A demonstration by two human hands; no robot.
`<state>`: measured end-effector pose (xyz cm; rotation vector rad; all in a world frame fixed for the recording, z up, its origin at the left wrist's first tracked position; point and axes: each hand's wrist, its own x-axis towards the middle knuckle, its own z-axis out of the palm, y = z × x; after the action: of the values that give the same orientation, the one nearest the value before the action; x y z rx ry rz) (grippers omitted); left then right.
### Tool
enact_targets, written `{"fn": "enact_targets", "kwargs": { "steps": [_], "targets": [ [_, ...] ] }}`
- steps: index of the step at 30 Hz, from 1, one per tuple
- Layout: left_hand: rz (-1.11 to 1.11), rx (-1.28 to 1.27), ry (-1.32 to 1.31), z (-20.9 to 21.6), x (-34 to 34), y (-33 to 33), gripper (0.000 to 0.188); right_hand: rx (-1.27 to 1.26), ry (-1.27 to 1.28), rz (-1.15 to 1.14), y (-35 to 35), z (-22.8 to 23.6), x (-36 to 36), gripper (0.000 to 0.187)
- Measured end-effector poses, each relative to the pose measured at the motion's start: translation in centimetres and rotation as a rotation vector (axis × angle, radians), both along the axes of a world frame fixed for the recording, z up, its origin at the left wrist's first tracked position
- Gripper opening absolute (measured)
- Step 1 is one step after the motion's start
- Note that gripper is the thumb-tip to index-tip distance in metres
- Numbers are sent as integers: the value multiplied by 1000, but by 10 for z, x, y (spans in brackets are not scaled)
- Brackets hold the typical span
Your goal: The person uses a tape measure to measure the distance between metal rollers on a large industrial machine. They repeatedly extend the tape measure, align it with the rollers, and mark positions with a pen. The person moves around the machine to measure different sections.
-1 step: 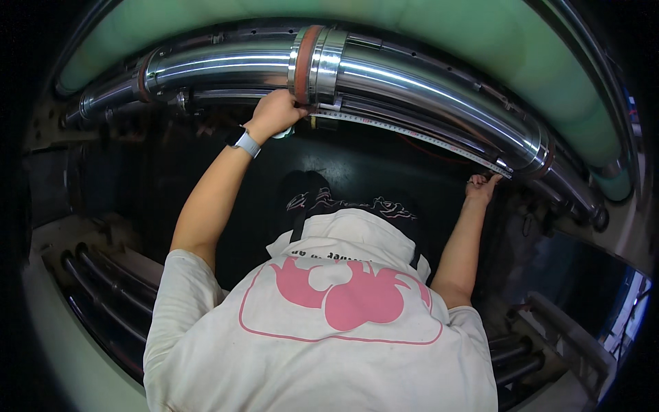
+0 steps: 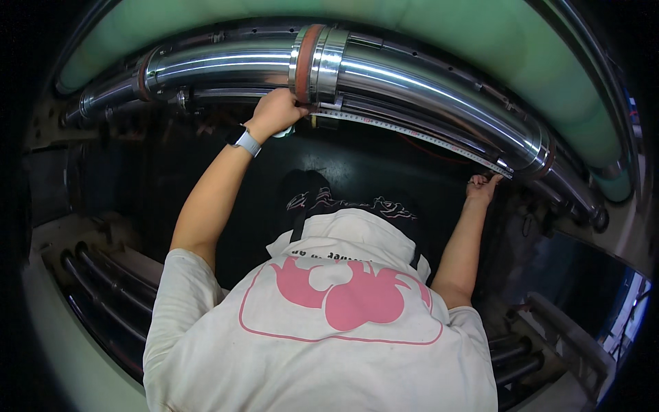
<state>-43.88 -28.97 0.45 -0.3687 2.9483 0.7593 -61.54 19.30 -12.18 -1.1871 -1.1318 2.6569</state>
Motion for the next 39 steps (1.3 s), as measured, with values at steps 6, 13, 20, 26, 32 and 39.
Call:
{"fn": "enact_targets", "kwargs": {
  "steps": [6, 13, 20, 26, 32, 39],
  "targets": [
    [-9, 4, 51, -10, -1, -3, 20, 32, -24, 8, 1, 4, -2, 39],
    [-15, -20, 41, -15, -2, -5, 20, 37, -44, -9, -5, 14, 1, 43],
    [-13, -20, 32, -8, -2, -2, 20, 16, -64, 8, 3, 7, -4, 41],
    [-9, -31, 20, -10, -2, -3, 20, 7, -80, 1, 3, 7, -5, 42],
    [-7, -36, 7, -11, -3, -4, 20, 10, -92, -20, 6, 7, -7, 42],
    [6, -44, 21, -16, -3, -6, 21, 27, -47, 9, 7, 6, -6, 40]
  ]
}}
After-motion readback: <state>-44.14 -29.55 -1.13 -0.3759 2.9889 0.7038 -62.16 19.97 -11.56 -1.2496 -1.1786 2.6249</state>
